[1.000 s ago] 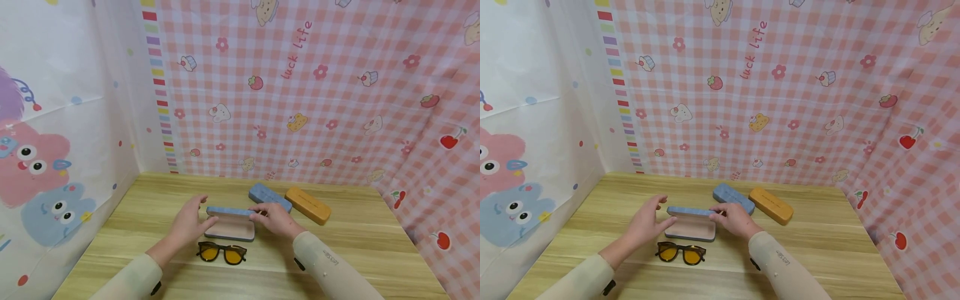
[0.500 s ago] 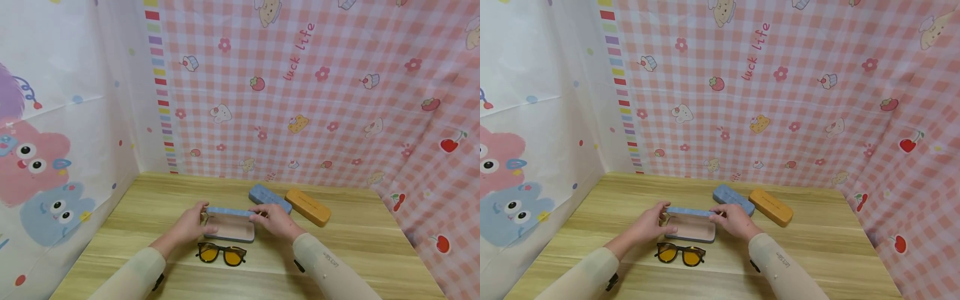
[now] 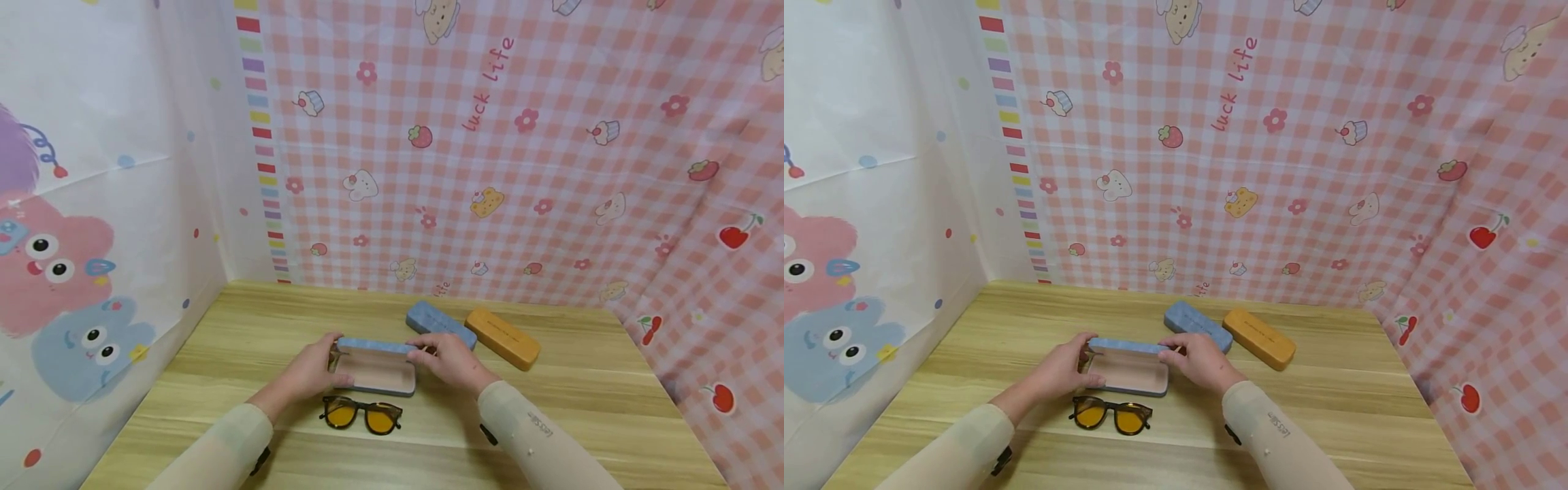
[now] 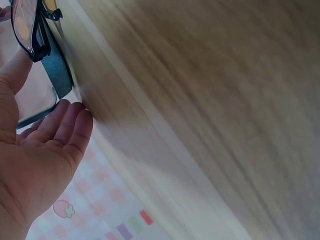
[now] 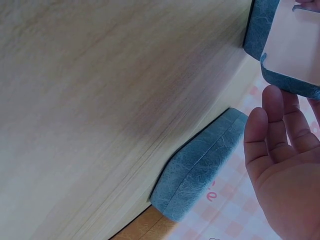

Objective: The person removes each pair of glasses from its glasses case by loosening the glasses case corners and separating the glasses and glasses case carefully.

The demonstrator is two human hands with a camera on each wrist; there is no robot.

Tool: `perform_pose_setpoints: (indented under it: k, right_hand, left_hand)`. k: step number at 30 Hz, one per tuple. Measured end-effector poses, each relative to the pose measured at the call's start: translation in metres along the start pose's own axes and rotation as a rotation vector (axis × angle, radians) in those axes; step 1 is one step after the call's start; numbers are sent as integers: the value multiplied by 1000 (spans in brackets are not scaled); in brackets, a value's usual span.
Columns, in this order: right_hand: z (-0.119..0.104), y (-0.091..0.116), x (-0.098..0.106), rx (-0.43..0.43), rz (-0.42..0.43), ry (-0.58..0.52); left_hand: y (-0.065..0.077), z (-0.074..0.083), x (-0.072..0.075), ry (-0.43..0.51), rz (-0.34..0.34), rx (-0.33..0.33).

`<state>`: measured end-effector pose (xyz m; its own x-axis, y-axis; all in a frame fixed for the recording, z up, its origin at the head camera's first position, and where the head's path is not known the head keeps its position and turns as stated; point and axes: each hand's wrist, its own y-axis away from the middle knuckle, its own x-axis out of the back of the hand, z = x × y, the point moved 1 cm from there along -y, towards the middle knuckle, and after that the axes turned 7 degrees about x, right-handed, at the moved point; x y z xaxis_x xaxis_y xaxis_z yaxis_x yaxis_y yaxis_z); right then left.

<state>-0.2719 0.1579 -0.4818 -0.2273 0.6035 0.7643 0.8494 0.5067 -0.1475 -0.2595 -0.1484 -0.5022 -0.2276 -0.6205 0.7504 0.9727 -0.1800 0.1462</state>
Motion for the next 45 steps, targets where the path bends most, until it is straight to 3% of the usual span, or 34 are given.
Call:
perform_pose_setpoints:
  k: [22, 31, 39, 45]
  right_hand:
    - [-2, -2, 0, -18, -14, -3]
    - [-8, -13, 1, -53, -151, -8]
    - [-10, -24, 3, -127, -289, -106]
    - [-9, -24, 3, -153, -322, -191]
  left_hand:
    - [-3, -3, 2, -71, -20, -25]
    - [-7, -6, 2, -79, -30, -32]
    - [-8, -9, 1, -55, -29, -49]
    - [-7, -11, 1, -36, -32, -49]
